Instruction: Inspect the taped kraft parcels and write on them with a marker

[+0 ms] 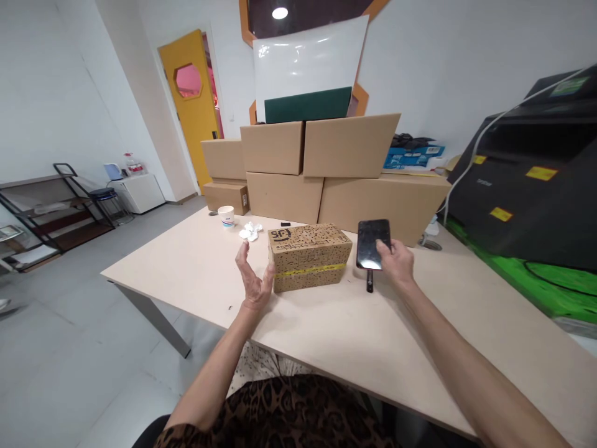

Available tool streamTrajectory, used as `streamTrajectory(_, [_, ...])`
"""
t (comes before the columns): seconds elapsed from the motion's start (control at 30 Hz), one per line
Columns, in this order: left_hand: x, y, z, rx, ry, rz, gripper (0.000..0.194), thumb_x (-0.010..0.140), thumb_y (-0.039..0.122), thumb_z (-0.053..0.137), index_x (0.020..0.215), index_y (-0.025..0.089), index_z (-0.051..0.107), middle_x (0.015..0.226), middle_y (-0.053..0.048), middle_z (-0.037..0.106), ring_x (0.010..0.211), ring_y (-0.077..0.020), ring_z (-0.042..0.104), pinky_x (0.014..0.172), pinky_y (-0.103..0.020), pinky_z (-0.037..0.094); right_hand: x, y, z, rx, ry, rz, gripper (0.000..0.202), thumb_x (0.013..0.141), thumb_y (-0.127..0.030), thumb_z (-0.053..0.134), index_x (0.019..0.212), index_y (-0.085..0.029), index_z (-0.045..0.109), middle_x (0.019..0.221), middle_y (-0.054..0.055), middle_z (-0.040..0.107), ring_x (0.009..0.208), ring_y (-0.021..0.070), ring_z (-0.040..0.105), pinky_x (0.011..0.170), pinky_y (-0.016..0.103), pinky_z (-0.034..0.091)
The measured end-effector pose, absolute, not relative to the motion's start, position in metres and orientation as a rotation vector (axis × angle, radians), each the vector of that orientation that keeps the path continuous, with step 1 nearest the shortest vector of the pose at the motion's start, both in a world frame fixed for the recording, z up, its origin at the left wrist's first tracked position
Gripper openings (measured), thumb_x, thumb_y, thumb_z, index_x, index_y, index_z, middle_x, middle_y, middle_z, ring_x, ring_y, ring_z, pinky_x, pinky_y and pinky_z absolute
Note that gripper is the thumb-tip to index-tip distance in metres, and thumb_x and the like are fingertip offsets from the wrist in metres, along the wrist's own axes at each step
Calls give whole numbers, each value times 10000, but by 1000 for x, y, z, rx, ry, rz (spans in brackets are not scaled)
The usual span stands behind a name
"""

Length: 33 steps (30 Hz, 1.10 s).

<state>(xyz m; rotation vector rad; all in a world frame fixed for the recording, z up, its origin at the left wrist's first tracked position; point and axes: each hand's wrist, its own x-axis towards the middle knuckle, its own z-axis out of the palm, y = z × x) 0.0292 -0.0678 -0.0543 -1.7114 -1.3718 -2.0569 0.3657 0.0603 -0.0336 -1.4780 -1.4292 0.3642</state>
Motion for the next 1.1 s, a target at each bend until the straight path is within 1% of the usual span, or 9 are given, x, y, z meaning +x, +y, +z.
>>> streamTrajectory(0.03, [35,-75,-52,-1688,-1286,-2006,780,954,521,658,1612,310,294,1525,-160,450,1411,-375,469,1175,-590,399,366,52,-26,-1404,-1371,373,579,931,-604,452,1189,-128,658,1070,173,763,969,295,741,819,415,606])
streamTrajectory(0.1, [53,-91,-47,-1783,-1147,-1938,692,968,446,662,1581,323,366,1376,-130,568,1249,-323,574,1063,-521,495,358,31,-8,-1074,-1240,504,565,879,-615,609,1201,-158,687,1118,148,772,988,285,746,858,422,612])
streamTrajectory(0.17, [76,-105,-40,-2057,-1111,-1958,607,1023,411,583,1582,299,374,1197,-98,656,1039,-253,653,916,-435,561,339,7,10,-857,-1175,646,548,821,-567,761,1218,-194,702,1132,112,785,982,260,756,885,420,618])
streamTrajectory(0.3, [120,-123,-20,-2556,-1407,-2197,625,1062,543,481,1584,216,381,1039,-77,693,820,-181,658,764,-343,569,286,-39,30,-682,-1088,939,600,727,-506,901,1217,-230,692,912,52,813,767,219,764,767,390,646])
streamTrajectory(0.37, [132,-125,-11,-2569,-1483,-2452,666,1055,591,468,1581,194,368,944,-54,671,699,-159,627,648,-306,543,263,-55,32,-639,-1108,1062,584,716,-496,918,1189,-226,706,901,48,817,756,213,766,727,352,643])
streamTrajectory(0.43, [134,-126,-5,-2439,-1525,-2696,660,1043,599,497,1536,169,406,848,-27,636,610,-143,582,574,-288,510,244,-64,32,-635,-1129,1145,587,721,-510,913,1190,-222,709,877,41,815,657,190,734,584,298,603])
streamTrajectory(0.53, [125,-127,0,-2261,-1553,-2873,670,1014,592,567,1509,160,436,745,6,587,534,-124,504,508,-273,462,224,-69,29,-637,-1126,1185,593,734,-534,897,1196,-216,705,836,29,806,581,171,692,501,274,555])
streamTrajectory(0.7, [109,-127,-3,-2156,-1577,-2860,810,995,616,586,1615,158,337,661,25,562,493,-126,468,452,-259,413,205,-66,25,-594,-1092,1182,601,728,-538,896,1185,-203,696,842,34,805,698,189,737,650,302,608])
streamTrajectory(1.1, [106,-125,-7,-2107,-1613,-2779,799,1011,586,570,1632,140,340,614,29,556,466,-127,465,439,-260,427,195,-60,12,-589,-1083,1141,557,761,-524,866,1188,-206,702,897,59,814,769,211,750,674,323,612])
